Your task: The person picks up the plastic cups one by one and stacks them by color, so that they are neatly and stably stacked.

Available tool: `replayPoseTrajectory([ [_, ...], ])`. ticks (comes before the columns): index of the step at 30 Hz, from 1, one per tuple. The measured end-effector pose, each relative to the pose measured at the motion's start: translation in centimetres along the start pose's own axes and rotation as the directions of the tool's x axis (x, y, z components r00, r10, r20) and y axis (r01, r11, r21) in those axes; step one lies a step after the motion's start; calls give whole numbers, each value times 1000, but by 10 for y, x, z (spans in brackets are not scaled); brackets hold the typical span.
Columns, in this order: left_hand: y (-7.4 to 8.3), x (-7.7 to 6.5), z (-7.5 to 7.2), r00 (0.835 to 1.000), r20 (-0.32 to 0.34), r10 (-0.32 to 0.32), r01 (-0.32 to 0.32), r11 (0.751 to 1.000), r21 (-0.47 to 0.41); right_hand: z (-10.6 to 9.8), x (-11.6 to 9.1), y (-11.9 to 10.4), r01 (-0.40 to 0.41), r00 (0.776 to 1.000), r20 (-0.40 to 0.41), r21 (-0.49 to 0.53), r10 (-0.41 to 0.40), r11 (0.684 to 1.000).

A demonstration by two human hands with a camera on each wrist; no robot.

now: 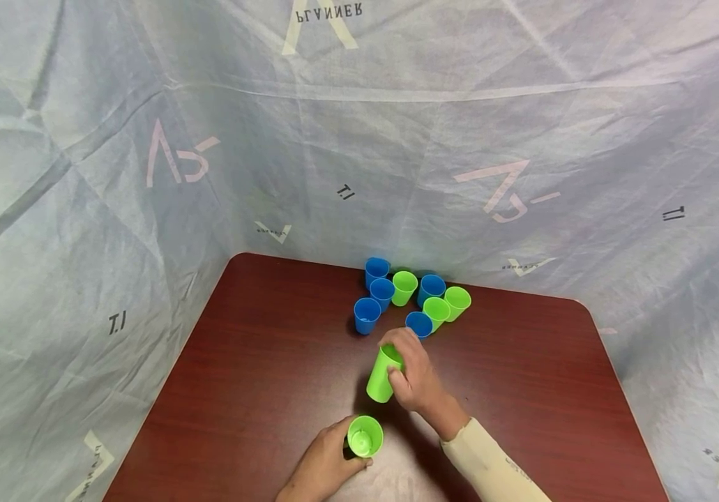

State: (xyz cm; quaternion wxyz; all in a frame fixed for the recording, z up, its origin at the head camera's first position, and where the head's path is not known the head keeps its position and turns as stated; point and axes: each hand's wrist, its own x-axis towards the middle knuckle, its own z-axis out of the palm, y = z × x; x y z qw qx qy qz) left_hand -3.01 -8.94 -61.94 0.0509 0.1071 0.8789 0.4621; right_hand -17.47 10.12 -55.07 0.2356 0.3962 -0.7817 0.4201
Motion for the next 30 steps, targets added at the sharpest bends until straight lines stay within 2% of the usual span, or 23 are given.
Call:
replayPoseTrajectory([
  [6,-2,0,4,999,-27,19,-18,1000,24,3,-2,-11,46,999,1,32,-46,998],
  [13,-5,-3,8,996,-66,55,-54,998,21,10,-9,-17,139,990,16,50,-140,989],
  [22,-5,-3,8,993,-97,74,-72,997,25,17,-18,-25,168,984,49,57,-171,984],
  [30,-5,-3,7,994,-88,67,-61,996,60,20,-26,-33,201,969,138,39,-204,979],
])
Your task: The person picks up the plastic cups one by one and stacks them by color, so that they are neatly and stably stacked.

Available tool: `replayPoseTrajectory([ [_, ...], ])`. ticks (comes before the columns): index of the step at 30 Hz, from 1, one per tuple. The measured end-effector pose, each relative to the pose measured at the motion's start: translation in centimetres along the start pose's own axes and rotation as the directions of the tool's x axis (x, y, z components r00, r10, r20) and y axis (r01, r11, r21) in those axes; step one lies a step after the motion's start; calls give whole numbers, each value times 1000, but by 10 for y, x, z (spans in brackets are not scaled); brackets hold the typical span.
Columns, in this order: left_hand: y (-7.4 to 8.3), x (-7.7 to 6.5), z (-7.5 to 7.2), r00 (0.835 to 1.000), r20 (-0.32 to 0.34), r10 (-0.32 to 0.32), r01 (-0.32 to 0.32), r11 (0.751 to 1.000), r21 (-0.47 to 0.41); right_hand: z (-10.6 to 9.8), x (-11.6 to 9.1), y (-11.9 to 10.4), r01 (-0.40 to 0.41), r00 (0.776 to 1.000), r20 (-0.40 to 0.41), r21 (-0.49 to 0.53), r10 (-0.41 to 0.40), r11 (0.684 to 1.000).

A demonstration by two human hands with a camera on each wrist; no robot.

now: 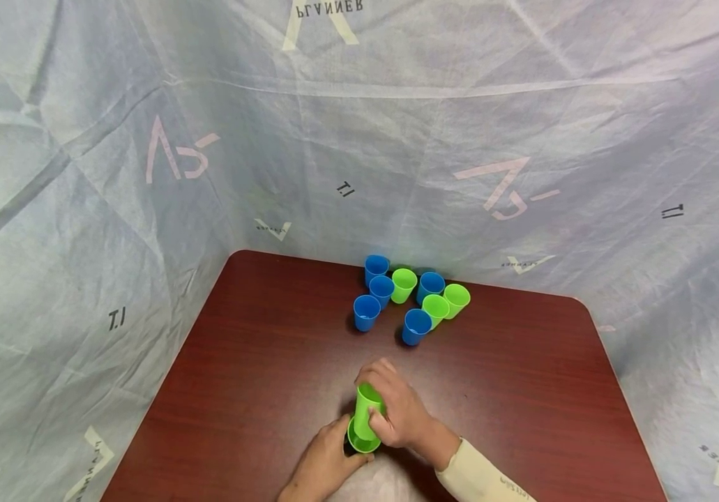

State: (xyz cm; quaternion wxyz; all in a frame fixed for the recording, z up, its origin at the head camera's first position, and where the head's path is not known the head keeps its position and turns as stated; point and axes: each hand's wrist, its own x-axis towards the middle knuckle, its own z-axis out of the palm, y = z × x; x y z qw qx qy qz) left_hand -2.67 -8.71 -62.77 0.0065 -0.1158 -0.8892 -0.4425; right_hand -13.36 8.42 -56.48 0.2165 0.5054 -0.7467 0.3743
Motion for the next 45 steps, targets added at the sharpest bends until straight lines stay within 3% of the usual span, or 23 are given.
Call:
replayPoseTrajectory([
  [7,0,0,0,999,-19,25,-25,1000,3,4,-6,-4,37,997,71,8,-38,999],
  [15,0,0,-2,1000,5,-5,5,1000,16,7,-7,-9,61,992,114,3,-61,998],
  [25,-4,7,-10,998,38,-41,39,999,38,14,-15,-16,-27,974,227,18,22,999],
  [34,-5,9,-12,998,57,-34,33,999,12,20,-20,-14,-19,971,240,26,12,999],
  [45,-6,10,-9,999,48,-20,21,1000,-19,24,-24,-10,-61,960,276,9,56,998],
])
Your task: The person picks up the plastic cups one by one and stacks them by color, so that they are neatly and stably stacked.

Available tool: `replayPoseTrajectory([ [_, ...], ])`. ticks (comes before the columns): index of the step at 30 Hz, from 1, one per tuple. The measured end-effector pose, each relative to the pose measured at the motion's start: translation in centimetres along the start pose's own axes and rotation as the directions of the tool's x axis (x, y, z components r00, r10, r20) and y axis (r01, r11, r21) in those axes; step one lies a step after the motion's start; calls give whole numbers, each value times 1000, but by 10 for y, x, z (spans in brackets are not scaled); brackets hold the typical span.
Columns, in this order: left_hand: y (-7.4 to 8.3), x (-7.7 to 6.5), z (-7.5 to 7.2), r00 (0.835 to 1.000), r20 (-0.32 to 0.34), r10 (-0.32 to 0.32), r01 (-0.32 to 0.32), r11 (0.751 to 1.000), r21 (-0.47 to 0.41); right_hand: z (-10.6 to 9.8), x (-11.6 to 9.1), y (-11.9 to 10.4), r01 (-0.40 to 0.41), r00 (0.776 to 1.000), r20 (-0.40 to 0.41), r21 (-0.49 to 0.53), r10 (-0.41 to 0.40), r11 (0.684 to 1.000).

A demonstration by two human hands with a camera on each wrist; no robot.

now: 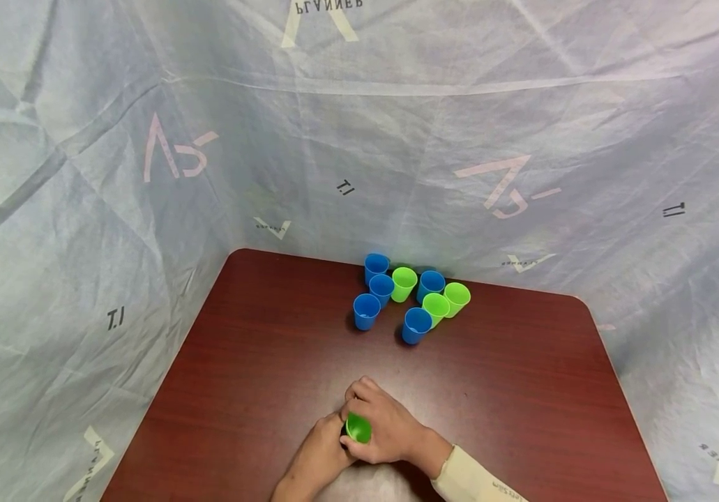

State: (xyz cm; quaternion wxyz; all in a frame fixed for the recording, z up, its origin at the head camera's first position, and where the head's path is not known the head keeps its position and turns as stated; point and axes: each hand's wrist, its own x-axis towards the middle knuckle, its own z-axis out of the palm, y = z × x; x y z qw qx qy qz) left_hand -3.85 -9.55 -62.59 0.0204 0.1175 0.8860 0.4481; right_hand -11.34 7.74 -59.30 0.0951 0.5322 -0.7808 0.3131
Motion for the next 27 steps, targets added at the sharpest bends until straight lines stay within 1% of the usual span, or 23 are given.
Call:
replayPoseTrajectory([
  [8,-2,0,-1,1000,17,-12,13,1000,-22,1,0,0,14,1000,-16,-3,-14,1000],
  [13,-1,-1,-1,1000,1,-3,3,1000,-26,1,0,2,-19,1000,-2,4,19,1000],
  [18,3,-2,-1,999,-28,32,-32,999,-16,0,-2,5,-48,999,4,11,48,999],
  [20,4,-3,-1,999,-22,36,-36,999,-23,-1,-3,7,-59,998,6,18,58,998],
  [22,6,-3,-2,1000,-9,22,-23,999,-26,-3,-4,9,-67,998,3,23,67,997],
  [24,7,-2,-2,1000,14,-3,4,1000,-22,-5,-5,11,-84,996,2,29,84,996],
  [27,8,-1,-2,999,34,-33,33,999,7,-9,-6,15,-119,993,1,29,119,993],
])
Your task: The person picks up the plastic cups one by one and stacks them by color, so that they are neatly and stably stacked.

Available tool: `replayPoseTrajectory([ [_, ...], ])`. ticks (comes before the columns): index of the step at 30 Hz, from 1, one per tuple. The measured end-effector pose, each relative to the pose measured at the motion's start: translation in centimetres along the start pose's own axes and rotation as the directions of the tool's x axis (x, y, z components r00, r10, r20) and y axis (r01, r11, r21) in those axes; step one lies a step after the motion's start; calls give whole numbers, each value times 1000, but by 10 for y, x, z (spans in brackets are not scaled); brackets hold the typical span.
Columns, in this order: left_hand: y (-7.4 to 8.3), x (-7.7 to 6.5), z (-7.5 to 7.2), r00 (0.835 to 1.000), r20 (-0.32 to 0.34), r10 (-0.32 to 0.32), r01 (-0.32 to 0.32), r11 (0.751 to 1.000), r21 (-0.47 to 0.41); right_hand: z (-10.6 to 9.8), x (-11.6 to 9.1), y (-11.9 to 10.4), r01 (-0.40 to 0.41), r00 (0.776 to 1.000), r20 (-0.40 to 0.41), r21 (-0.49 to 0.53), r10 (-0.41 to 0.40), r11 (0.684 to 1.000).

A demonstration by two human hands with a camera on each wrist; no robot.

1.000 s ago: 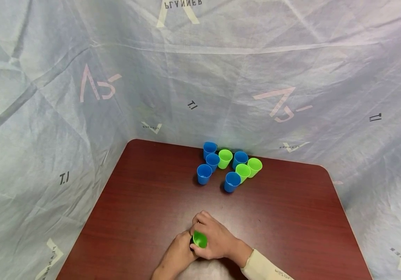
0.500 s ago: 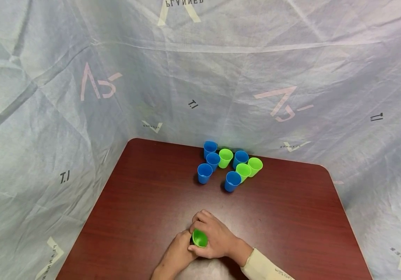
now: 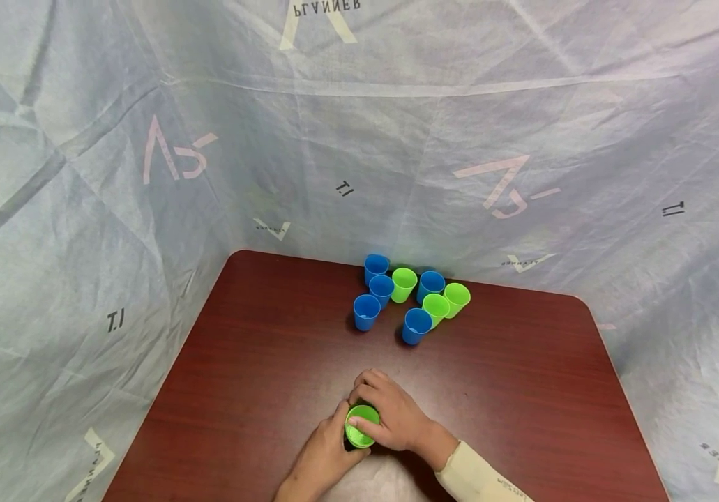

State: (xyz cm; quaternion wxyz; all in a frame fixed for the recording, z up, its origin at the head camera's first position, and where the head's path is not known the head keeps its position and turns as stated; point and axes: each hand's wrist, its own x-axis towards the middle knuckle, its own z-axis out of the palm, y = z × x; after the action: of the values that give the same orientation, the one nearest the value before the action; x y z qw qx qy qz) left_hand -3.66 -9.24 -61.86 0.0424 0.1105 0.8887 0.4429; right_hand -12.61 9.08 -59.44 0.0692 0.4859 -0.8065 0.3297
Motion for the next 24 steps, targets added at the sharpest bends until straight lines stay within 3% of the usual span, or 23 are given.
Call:
replayPoseTrajectory([
  [9,1,0,3,999,-44,16,-14,999,43,-13,4,16,-84,996,-42,-20,83,996],
  [16,3,-1,2,999,-31,-18,19,1000,22,-26,12,31,-117,987,-119,-34,112,993],
  [24,2,-1,1,999,-38,-14,15,1000,20,-44,18,39,-224,969,-124,-65,215,972],
])
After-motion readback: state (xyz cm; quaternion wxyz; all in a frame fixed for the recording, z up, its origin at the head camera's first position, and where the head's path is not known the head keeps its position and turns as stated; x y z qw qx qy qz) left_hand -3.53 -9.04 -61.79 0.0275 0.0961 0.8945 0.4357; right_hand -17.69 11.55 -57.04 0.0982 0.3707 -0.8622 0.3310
